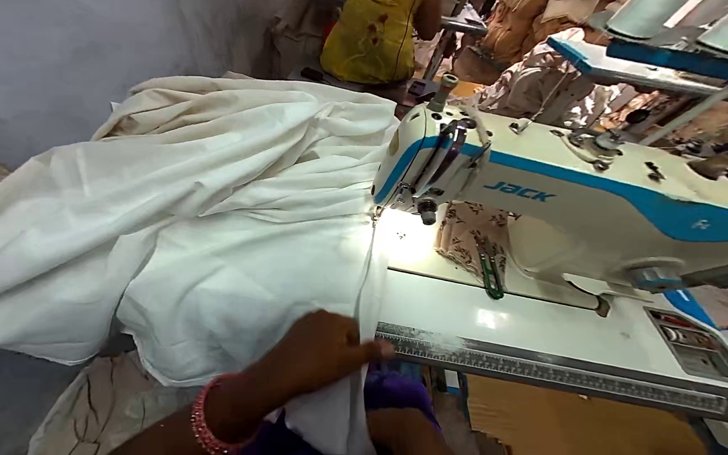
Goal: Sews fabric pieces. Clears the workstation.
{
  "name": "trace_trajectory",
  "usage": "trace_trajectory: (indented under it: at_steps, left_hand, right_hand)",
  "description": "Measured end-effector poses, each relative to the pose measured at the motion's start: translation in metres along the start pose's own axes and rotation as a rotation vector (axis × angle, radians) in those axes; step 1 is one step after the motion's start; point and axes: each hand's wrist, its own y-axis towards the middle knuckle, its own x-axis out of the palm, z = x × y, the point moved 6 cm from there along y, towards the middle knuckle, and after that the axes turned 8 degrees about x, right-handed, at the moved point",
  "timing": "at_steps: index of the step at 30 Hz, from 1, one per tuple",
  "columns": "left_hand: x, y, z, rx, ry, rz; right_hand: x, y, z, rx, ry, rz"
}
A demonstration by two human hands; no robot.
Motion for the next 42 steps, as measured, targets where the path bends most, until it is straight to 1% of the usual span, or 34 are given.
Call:
trace_trajectory:
  at_steps: [1,2,3,5,6,7,8,10,12,13,14,15,16,17,18,20,22,23,25,30,32,34,38,42]
  left_hand:
    - [0.017,0.004,0.003,-0.039,-0.06,-0.134]
    - [0.027,0.006,0.002,-0.071,-0.072,-0.199]
    - [0.033,0.007,0.001,-0.088,-0.071,-0.218]
    - [0.035,0.004,0.0,-0.071,-0.103,-0.199]
    - [0.034,0.002,0.0,-0.049,-0.123,-0.176]
    - [0.033,0.0,0.001,-0.045,-0.136,-0.168]
    - [0.032,-0.002,0.003,-0.049,-0.135,-0.171]
    - [0.031,-0.006,0.01,-0.056,-0.085,-0.203]
    - [0.032,-0.01,0.014,0.006,-0.022,-0.249]
    - [0.031,-0.013,0.015,0.085,-0.008,-0.249]
    - [0.029,-0.016,0.013,0.213,-0.003,-0.191]
    - [0.024,-0.019,0.01,0.377,-0.002,-0.054]
    - [0.018,-0.021,0.003,0.534,0.027,0.15]
    - [0.012,-0.021,-0.004,0.625,0.111,0.328]
    - [0.01,-0.019,-0.011,0.666,0.264,0.457]
    - [0.015,-0.011,-0.023,0.722,0.548,0.614]
    - [0.023,-0.011,-0.022,0.866,0.607,0.728]
    - [0.028,-0.012,-0.018,0.927,0.593,0.742]
    - [0.036,-0.015,-0.01,0.972,0.547,0.754]
    - [0.044,-0.005,-0.01,0.932,0.518,0.799]
    - [0.04,0.003,-0.011,0.906,0.486,0.788]
    - [0.03,0.014,-0.009,0.861,0.448,0.728]
    - [0.005,0.04,-0.004,0.805,0.416,0.568]
    - [-0.014,0.064,-0.007,0.872,0.443,0.474]
  right_hand:
    - [0.0,0.0,-0.001,-0.063,-0.037,-0.032]
    - [-0.004,0.003,-0.001,-0.092,-0.048,-0.034]
    - [-0.011,0.008,0.002,-0.089,-0.021,0.016]
    - [-0.032,0.024,0.012,0.0,0.087,0.224]
    - [-0.042,0.034,0.017,0.064,0.118,0.338]
    - [-0.049,0.043,0.022,0.145,0.138,0.412]
    - [-0.052,0.053,0.025,0.228,0.152,0.443]
    - [-0.053,0.064,0.026,0.36,0.177,0.412]
    - [-0.048,0.067,0.024,0.406,0.191,0.393]
    - [-0.045,0.066,0.023,0.403,0.193,0.401]
    - [-0.042,0.065,0.024,0.389,0.192,0.418]
    - [-0.04,0.063,0.024,0.368,0.193,0.442]
    - [-0.038,0.061,0.025,0.332,0.188,0.482]
    - [-0.037,0.059,0.026,0.286,0.186,0.532]
    - [-0.036,0.058,0.026,0.25,0.188,0.575]
    - [-0.034,0.054,0.027,0.207,0.196,0.611]
    - [-0.033,0.052,0.027,0.166,0.188,0.637]
    - [-0.032,0.05,0.027,0.16,0.176,0.644]
    - [-0.034,0.046,0.028,0.164,0.157,0.644]
    - [-0.039,0.049,0.04,0.196,0.101,0.559]
    - [-0.043,0.055,0.041,0.208,0.064,0.534]
    - [-0.052,0.064,0.04,0.247,0.008,0.498]
    - [-0.076,0.087,0.035,0.39,-0.055,0.372]
    - [-0.091,0.105,0.032,0.473,-0.106,0.307]
